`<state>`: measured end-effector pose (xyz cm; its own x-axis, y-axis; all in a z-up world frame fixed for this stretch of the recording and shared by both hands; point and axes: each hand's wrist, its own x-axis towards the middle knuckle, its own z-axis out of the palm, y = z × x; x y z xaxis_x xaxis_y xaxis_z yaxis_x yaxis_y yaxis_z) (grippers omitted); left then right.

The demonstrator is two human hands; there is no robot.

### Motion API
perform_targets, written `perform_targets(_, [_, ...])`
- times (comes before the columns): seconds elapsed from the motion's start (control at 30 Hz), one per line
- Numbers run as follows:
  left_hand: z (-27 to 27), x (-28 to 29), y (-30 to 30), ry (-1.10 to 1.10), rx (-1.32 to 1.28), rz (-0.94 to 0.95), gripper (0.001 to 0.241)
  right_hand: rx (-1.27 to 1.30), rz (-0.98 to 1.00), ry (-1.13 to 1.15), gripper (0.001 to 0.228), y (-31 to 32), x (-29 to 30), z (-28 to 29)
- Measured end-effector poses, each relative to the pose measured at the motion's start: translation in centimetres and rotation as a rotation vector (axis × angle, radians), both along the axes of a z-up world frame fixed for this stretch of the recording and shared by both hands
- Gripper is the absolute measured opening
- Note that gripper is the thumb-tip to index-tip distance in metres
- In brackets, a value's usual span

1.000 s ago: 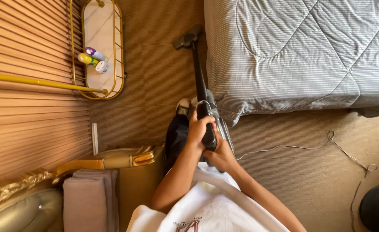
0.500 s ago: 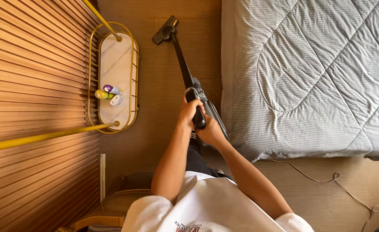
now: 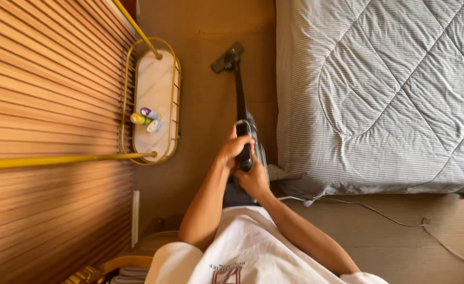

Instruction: The person vacuums the carpeted floor of a bedroom using a cordless stick vacuum. They maneuver the vacuum around furniture, including a bed, a gold-framed chair, and a small side table, systematically cleaning the available floor space.

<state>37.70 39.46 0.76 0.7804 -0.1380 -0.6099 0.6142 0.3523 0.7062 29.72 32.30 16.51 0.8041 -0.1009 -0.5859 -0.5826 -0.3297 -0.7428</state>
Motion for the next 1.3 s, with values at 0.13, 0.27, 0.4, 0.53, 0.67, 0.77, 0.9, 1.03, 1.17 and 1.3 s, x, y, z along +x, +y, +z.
perform_targets(0.13, [1.7,-4.6,0.3,-0.012,-0.094,-0.06,0.062,0.121,-0.054,-0.038,0.024,-0.4,-6.1,-5.7])
perform_targets(0.27, [1.5,-6.1,-1.4,0.015,-0.187,-0.055,0.057,0.191,-0.133,-0.101,0.024,-1.2,-8.4,-5.2])
perform_targets(0.4, [0.9,-5.7,-4.3,-0.007,-0.181,-0.076,0.048,0.236,-0.232,-0.161,0.022,-2.8,-8.7,-5.8])
perform_targets(0.53, [3.2,-4.1,-5.3,0.031,-0.141,-0.07,0.043,0.385,-0.352,-0.23,0.02,-3.4,-6.6,-6.4])
perform_targets(0.67, [0.4,0.0,-4.5,0.094,-0.153,0.03,0.044,0.427,-0.246,-0.222,0.024,-3.9,-2.4,-6.9])
perform_targets(0.77, [-0.7,4.8,-4.5,0.111,-0.164,0.061,0.045,0.42,-0.221,-0.207,0.026,-4.3,2.4,-8.3])
perform_targets(0.9, [-2.5,11.3,-4.9,0.057,-0.091,0.063,0.045,0.378,-0.193,-0.188,0.021,-4.6,9.4,-11.9])
perform_targets(1.03, [-1.6,18.5,-3.3,0.005,-0.059,0.02,0.048,0.317,-0.193,-0.162,0.02,-3.0,16.9,-13.4])
perform_targets(1.17, [0.2,24.6,1.4,-0.02,-0.059,0.025,0.052,0.214,-0.223,-0.126,0.019,0.9,23.6,-13.8])
perform_targets(1.3, [-4.0,29.1,3.0,-0.061,-0.116,0.041,0.058,-0.045,-0.203,-0.121,0.036,3.3,27.6,-17.1])
